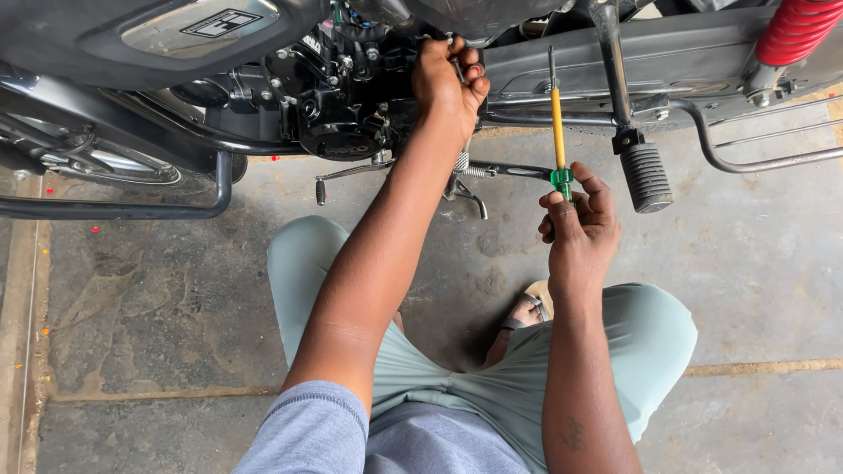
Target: Use a screwdriver to remove and replace screws on a motorcycle engine cover.
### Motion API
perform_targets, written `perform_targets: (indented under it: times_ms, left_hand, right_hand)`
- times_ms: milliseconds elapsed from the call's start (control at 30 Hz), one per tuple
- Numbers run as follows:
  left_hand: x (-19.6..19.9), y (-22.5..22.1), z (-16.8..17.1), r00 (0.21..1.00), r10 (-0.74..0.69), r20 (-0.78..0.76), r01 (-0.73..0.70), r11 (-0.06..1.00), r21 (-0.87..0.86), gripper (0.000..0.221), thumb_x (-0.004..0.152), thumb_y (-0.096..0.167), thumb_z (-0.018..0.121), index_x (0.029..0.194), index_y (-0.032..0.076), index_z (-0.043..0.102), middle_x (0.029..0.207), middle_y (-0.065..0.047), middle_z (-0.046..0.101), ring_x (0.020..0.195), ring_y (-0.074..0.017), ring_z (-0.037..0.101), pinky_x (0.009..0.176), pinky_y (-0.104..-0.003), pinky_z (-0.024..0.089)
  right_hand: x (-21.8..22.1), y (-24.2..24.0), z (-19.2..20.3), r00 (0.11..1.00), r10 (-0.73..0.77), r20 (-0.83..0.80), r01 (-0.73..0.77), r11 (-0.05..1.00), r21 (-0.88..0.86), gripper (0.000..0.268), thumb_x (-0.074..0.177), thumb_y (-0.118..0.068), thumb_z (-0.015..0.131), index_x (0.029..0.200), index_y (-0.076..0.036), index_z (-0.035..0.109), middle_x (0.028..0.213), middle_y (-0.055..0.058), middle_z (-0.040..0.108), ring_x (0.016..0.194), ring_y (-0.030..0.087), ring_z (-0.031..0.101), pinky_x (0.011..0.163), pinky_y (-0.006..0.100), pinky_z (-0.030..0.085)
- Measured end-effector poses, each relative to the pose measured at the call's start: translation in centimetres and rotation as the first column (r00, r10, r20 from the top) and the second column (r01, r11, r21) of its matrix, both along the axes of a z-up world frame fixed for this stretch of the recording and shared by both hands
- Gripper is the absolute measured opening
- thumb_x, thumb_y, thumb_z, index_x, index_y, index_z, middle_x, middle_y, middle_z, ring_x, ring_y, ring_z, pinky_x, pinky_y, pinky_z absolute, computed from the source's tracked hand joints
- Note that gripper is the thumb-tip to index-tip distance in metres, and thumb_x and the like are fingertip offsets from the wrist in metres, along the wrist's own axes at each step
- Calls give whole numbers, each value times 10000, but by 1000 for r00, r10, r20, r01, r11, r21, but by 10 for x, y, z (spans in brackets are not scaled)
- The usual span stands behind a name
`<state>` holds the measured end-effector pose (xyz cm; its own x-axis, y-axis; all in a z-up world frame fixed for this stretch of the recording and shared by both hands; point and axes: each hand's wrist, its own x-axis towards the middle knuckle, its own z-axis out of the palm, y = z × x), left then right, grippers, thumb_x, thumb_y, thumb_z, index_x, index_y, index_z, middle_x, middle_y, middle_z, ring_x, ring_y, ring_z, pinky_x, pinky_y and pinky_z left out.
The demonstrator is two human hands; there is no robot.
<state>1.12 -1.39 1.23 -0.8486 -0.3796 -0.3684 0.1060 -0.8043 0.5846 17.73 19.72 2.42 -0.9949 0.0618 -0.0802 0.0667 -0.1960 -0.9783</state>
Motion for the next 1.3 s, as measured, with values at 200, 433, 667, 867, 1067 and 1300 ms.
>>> perform_targets:
  times_ms: [200,433,667,867,1067,1300]
  left_hand:
    - [-4,-3,-7,998,-25,-52,23,999,-47,186,972,225,547,851,86,518,702,-37,549,561,-124,496,478,-288,437]
    - [3,-3,4,998,-54,-32,52,997,-56,213,934,271,537,832,84,527,687,-45,566,548,-134,520,457,-273,460]
    - [4,-4,8,998,-55,17,56,996,-63,274,904,330,502,832,72,559,685,-64,585,536,-149,531,437,-275,489]
    - [-6,-9,-13,999,-42,-24,41,999,-36,218,938,257,590,851,75,509,716,-41,554,583,-139,525,479,-273,480]
    - [9,1,12,999,-47,-2,47,999,-10,211,950,275,547,838,108,483,683,-46,531,570,-136,515,467,-267,467]
    - [2,-3,-1,994,-93,-63,98,992,83,227,898,292,497,844,79,549,661,-35,542,525,-138,485,450,-268,454]
  right_hand:
    - [-1,1,2,1000,-18,16,17,998,59,421,1002,-109,669,1404,-42,568,903,59,684,659,64,576,569,218,467]
    - [-3,0,0,1000,-13,0,13,999,49,425,1007,-106,661,1415,-38,564,910,58,680,660,61,568,574,216,469]
    - [-2,-2,0,1000,-5,2,4,999,38,415,999,-83,649,1403,-40,564,919,54,682,659,60,564,573,217,458]
    - [-1,-2,0,1000,1,11,-2,999,32,411,1006,-87,651,1406,-41,564,923,52,682,665,57,559,581,212,453]
    - [-4,-2,2,1000,-1,7,0,997,72,399,1017,-92,658,1403,-42,568,907,53,680,660,58,564,572,216,455]
    - [-2,-2,2,1000,3,13,-4,999,40,410,1004,-71,643,1405,-34,567,908,56,687,657,59,564,575,215,455]
